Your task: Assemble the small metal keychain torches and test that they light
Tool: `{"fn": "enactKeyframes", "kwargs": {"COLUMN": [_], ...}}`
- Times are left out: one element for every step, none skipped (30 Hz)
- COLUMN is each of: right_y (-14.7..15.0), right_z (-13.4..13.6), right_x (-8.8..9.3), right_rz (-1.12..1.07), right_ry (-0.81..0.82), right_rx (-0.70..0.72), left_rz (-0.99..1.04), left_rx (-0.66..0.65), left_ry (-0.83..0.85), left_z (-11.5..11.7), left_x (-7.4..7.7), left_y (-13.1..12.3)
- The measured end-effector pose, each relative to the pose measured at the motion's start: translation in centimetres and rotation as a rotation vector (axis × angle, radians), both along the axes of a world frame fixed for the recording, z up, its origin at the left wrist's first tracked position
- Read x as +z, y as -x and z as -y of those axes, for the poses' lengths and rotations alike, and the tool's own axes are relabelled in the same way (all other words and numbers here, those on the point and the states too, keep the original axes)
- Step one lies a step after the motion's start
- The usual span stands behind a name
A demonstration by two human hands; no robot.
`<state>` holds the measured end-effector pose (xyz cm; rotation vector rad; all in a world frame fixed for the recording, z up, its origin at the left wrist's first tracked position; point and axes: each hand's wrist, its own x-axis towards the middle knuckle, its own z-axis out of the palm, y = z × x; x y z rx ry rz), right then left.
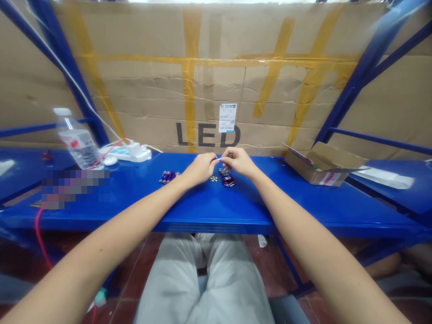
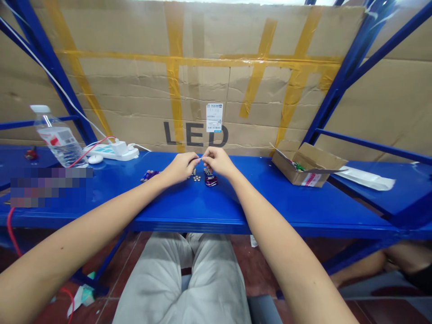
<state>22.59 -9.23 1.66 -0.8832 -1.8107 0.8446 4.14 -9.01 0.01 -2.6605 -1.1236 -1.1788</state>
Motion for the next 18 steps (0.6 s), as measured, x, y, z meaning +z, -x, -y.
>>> {"fn": "enactKeyframes", "kwargs": {"right_y": [0.02, 0.02, 0.01, -0.01, -0.04, -0.08, -0.13, -0.16, -0.2, -0.22, -0.22, -0.22, -0.19, -0.15, -0.1, -0.04, 0.03, 0.1], "right_z": [0.02, 0.03, 0.04, 0.04, 0.03, 0.03, 0.03, 0.04, 0.05, 0.07, 0.08, 0.1, 0.12, 0.13, 0.14, 0.16, 0.19, 0.22], "right_x": [-0.01, -0.02, -0.02, -0.02, -0.02, 0.0, 0.01, 0.03, 0.04, 0.05, 0.05, 0.05, 0.04, 0.02, 0.0, -0.02, -0.03, -0.03], "right_rz": [0.006, 0.01, 0.013, 0.012, 0.01, 0.006, 0.002, -0.002, -0.007, -0.013, -0.019, -0.027, -0.034, -0.04, -0.042, -0.042, -0.041, -0.04], "right_ry": [0.004, 0.009, 0.017, 0.025, 0.034, 0.041, 0.049, 0.056, 0.063, 0.07, 0.077, 0.085, 0.094, 0.105, 0.117, 0.132, 0.149, 0.169], "right_rx": [-0.003, -0.006, -0.007, -0.008, -0.006, -0.004, 0.0, 0.005, 0.01, 0.014, 0.018, 0.02, 0.021, 0.019, 0.016, 0.011, 0.006, 0.0], "left_rz": [-0.001, 0.008, 0.022, 0.036, 0.047, 0.055, 0.058, 0.057, 0.053, 0.045, 0.034, 0.02, 0.003, -0.015, -0.036, -0.057, -0.079, -0.099], "left_rx": [0.0, -0.005, -0.014, -0.027, -0.042, -0.055, -0.067, -0.076, -0.082, -0.086, -0.088, -0.089, -0.089, -0.089, -0.089, -0.089, -0.089, -0.088], "left_ry": [0.019, 0.028, 0.028, 0.022, 0.015, 0.009, 0.003, -0.004, -0.014, -0.026, -0.041, -0.059, -0.078, -0.097, -0.115, -0.131, -0.148, -0.167], "left_z": [0.16, 0.33, 0.49, 0.61, 0.69, 0.72, 0.72, 0.69, 0.64, 0.59, 0.54, 0.5, 0.45, 0.4, 0.35, 0.29, 0.24, 0.19], "left_x": [0.1, 0.19, 0.26, 0.3, 0.32, 0.3, 0.26, 0.2, 0.12, 0.04, -0.04, -0.13, -0.22, -0.31, -0.4, -0.49, -0.57, -0.63], "left_y": [0.11, 0.22, 0.3, 0.36, 0.39, 0.39, 0.38, 0.37, 0.35, 0.34, 0.33, 0.33, 0.35, 0.37, 0.41, 0.46, 0.51, 0.56]}}
